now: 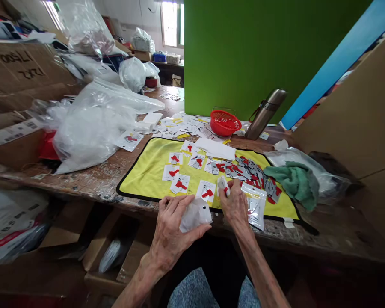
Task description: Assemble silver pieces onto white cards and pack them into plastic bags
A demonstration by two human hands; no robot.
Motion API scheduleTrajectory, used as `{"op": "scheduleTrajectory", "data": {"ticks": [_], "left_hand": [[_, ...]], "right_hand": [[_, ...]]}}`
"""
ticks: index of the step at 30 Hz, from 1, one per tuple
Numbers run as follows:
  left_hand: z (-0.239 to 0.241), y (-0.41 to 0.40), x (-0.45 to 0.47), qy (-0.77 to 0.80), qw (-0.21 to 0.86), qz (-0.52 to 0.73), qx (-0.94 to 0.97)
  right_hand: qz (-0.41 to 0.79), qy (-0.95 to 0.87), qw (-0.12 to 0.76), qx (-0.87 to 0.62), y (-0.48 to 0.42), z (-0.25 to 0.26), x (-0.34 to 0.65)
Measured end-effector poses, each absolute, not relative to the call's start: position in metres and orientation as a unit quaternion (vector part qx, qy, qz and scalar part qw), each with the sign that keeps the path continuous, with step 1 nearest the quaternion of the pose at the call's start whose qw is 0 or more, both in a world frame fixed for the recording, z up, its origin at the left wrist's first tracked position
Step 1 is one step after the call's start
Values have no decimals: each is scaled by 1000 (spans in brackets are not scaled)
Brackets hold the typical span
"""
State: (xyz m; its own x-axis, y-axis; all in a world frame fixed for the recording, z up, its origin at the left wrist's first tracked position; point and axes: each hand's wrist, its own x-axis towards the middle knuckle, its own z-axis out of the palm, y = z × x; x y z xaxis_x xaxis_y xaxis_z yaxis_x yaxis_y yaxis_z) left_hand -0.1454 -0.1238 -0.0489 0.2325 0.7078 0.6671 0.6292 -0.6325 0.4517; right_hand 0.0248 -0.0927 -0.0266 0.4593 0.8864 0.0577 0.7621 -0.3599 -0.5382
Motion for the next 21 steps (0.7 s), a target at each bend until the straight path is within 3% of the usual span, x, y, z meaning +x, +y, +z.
{"op": "scheduleTrajectory", "data": {"ticks": [4,9,18,21], "left_hand": [[-48,-121,-146,437,54,438,784],[-48,-119,-142,430,62,415,799],[-36,-119,-133,330,82,354,871],[-36,-116,-127,315,90,362,872]], "right_hand": [[263,-572,367,-685,-111,-3,49],[400,-630,276,-606,-137,19,69],[398,-721,89,-560,-128,18,82],[392,-720,112,-562,-121,17,72]]}}
